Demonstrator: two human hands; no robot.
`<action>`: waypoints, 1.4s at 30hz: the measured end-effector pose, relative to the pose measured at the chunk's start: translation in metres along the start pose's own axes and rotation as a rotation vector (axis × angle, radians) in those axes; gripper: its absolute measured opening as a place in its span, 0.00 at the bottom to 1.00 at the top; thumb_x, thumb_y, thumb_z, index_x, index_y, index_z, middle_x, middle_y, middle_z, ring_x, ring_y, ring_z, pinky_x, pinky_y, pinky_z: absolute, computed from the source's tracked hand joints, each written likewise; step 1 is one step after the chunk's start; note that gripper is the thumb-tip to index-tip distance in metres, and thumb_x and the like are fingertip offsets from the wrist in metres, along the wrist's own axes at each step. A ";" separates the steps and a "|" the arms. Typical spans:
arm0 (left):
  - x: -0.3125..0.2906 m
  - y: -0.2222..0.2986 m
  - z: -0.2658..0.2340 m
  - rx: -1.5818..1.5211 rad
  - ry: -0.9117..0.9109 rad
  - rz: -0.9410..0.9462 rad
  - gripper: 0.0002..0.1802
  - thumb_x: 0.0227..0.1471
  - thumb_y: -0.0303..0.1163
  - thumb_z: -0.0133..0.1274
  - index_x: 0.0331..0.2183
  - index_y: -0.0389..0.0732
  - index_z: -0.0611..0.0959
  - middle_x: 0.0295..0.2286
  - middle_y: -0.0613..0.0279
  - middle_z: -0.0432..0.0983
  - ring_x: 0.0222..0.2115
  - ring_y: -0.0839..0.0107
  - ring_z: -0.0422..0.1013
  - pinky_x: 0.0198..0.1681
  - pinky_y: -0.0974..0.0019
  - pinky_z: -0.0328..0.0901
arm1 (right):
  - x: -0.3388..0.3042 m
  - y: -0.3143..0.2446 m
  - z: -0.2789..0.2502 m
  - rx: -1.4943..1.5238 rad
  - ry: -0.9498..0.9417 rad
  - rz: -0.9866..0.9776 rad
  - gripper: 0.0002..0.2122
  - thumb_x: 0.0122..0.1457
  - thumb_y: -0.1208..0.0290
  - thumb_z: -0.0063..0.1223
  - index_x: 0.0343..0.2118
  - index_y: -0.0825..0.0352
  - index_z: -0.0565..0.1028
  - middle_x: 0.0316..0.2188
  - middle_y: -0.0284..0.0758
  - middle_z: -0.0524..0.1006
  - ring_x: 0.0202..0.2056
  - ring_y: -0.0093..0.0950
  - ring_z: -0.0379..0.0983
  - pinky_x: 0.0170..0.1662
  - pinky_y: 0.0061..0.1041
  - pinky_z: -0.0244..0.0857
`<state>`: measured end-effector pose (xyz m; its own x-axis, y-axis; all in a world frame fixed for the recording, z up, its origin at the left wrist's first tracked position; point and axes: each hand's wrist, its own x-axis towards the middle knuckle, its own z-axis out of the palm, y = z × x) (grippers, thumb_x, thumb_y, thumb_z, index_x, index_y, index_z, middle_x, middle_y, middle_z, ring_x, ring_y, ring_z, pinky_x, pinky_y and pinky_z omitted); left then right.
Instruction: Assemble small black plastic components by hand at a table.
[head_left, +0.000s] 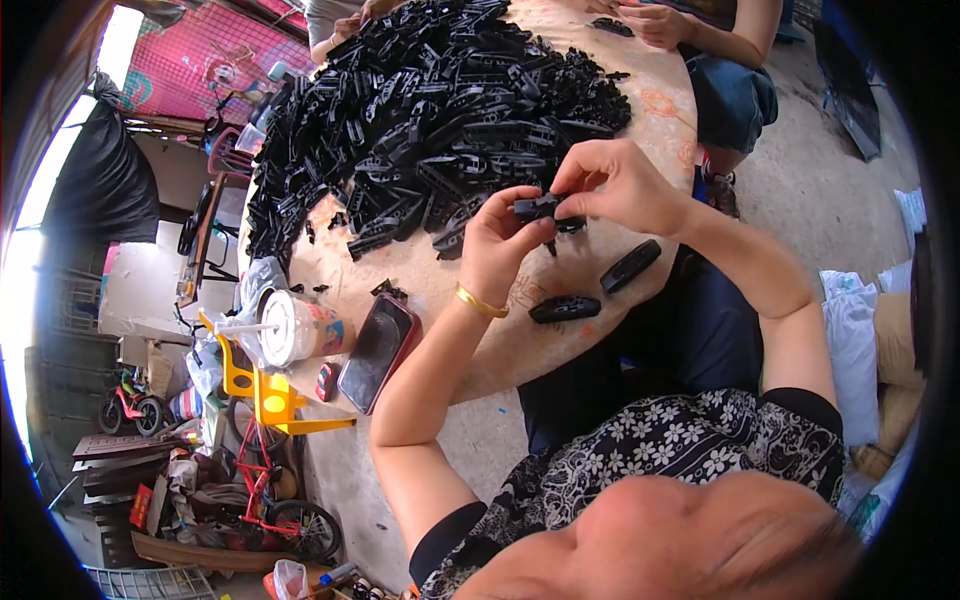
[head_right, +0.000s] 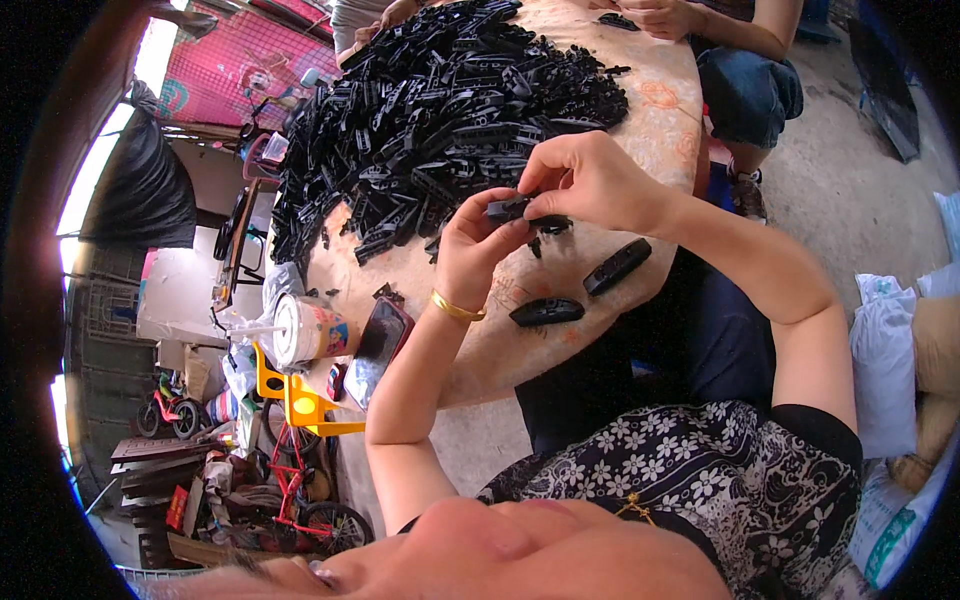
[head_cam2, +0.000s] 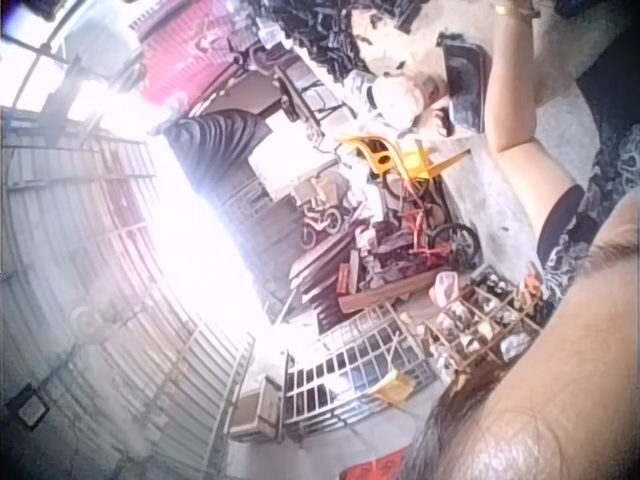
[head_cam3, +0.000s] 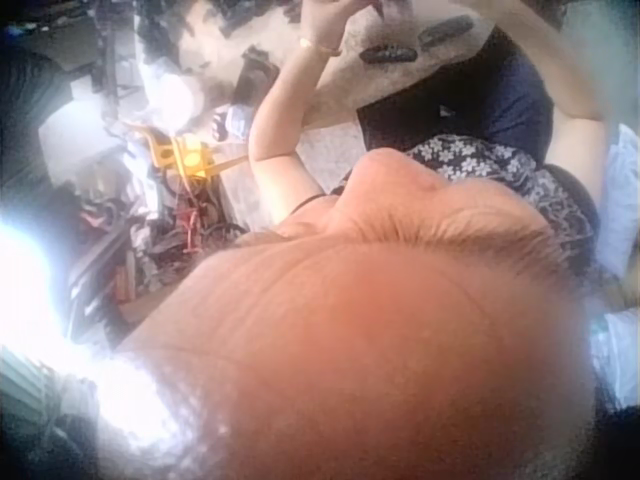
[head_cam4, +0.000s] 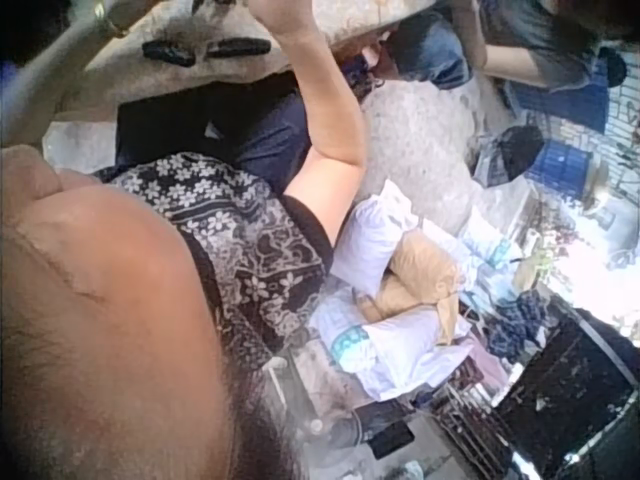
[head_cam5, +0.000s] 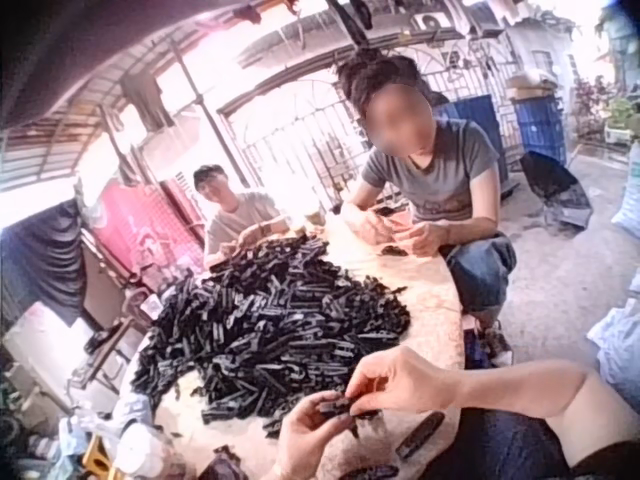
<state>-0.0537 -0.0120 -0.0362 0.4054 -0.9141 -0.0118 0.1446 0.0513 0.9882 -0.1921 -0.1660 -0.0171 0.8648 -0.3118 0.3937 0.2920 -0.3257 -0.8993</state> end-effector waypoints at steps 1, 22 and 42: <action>0.000 0.001 -0.001 -0.007 -0.001 -0.011 0.20 0.49 0.20 0.55 0.46 0.34 0.71 0.35 0.57 0.76 0.34 0.71 0.75 0.42 0.68 0.71 | 0.000 0.003 0.002 0.007 0.004 -0.028 0.07 0.48 0.82 0.59 0.31 0.72 0.76 0.27 0.34 0.79 0.30 0.18 0.75 0.34 0.17 0.69; -0.003 0.018 -0.004 -0.276 -0.143 -0.242 0.19 0.60 0.36 0.44 0.50 0.35 0.70 0.32 0.55 0.76 0.24 0.71 0.73 0.23 0.75 0.67 | 0.004 -0.005 0.000 -0.446 0.009 -0.727 0.11 0.39 0.84 0.58 0.29 0.67 0.78 0.30 0.32 0.78 0.36 0.31 0.72 0.34 0.26 0.69; -0.018 0.022 0.008 0.704 -0.056 0.174 0.22 0.47 0.22 0.57 0.46 0.29 0.74 0.35 0.58 0.77 0.34 0.78 0.72 0.38 0.75 0.68 | -0.005 -0.005 0.000 -0.327 -0.126 -0.063 0.15 0.46 0.69 0.61 0.36 0.71 0.77 0.23 0.42 0.78 0.25 0.30 0.76 0.30 0.24 0.67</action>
<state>-0.0652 0.0028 -0.0133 0.3204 -0.9364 0.1436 -0.5407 -0.0563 0.8393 -0.1972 -0.1628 -0.0148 0.8990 -0.1759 0.4011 0.2176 -0.6153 -0.7576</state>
